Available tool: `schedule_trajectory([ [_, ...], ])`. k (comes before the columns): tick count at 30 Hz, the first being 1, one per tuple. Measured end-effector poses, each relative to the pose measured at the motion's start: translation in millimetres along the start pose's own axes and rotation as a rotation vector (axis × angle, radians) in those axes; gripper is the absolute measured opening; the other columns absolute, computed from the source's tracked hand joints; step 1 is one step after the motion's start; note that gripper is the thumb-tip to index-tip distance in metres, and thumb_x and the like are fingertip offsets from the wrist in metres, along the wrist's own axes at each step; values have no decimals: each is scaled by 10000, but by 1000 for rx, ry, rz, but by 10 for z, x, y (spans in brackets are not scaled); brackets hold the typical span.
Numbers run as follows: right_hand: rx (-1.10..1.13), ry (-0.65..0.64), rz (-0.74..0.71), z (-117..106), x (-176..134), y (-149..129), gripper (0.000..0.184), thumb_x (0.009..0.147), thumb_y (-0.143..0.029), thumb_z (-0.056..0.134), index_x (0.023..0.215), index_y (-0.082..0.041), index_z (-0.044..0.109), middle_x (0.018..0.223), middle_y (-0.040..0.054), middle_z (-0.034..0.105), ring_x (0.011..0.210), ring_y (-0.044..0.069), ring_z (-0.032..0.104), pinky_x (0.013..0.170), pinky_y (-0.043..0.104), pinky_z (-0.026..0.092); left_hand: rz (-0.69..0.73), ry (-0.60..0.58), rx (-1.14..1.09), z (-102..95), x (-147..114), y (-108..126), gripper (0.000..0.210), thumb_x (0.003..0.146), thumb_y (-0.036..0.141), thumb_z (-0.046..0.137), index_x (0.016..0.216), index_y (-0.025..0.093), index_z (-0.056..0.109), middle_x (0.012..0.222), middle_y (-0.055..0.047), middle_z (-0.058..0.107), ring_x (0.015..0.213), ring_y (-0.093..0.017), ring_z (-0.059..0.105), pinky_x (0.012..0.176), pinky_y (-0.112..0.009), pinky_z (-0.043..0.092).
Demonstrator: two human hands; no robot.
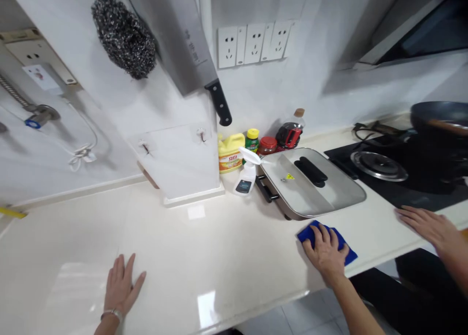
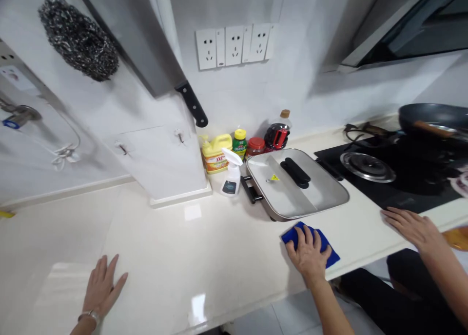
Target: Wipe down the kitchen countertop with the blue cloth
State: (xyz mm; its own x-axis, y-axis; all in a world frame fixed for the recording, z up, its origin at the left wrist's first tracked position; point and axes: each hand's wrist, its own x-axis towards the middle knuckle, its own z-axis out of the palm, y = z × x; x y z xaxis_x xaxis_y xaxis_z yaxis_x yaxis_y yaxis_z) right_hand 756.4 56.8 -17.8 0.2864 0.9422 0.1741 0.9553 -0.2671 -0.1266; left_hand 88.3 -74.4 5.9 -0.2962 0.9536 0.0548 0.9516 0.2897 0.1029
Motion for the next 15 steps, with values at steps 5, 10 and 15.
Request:
schedule_trajectory([
  [5,-19,64,-30,47,-323,-238,581,901,-423,258,1423,-196,374,1524,111,361,1409,341,227,1075,652,234,12,0,-11,-65,-33,53,760,883,590,328,1489,132,315,1626,-193,71,1500,-318,44,1197,-541,150],
  [10,24,-5,-202,-49,-788,-758,541,831,-390,362,1335,-217,451,1510,70,391,1420,312,227,1119,606,202,25,30,-44,-64,-71,63,728,896,573,359,1484,144,328,1632,-179,44,1501,-319,30,1203,-528,135],
  [15,126,-96,-514,-213,-1366,-1757,539,725,-312,466,1256,-240,528,1505,50,411,1443,310,216,1169,588,112,31,50,-86,6,-95,14,730,895,580,377,1489,160,325,1636,-156,48,1501,-321,26,1203,-532,131],
])
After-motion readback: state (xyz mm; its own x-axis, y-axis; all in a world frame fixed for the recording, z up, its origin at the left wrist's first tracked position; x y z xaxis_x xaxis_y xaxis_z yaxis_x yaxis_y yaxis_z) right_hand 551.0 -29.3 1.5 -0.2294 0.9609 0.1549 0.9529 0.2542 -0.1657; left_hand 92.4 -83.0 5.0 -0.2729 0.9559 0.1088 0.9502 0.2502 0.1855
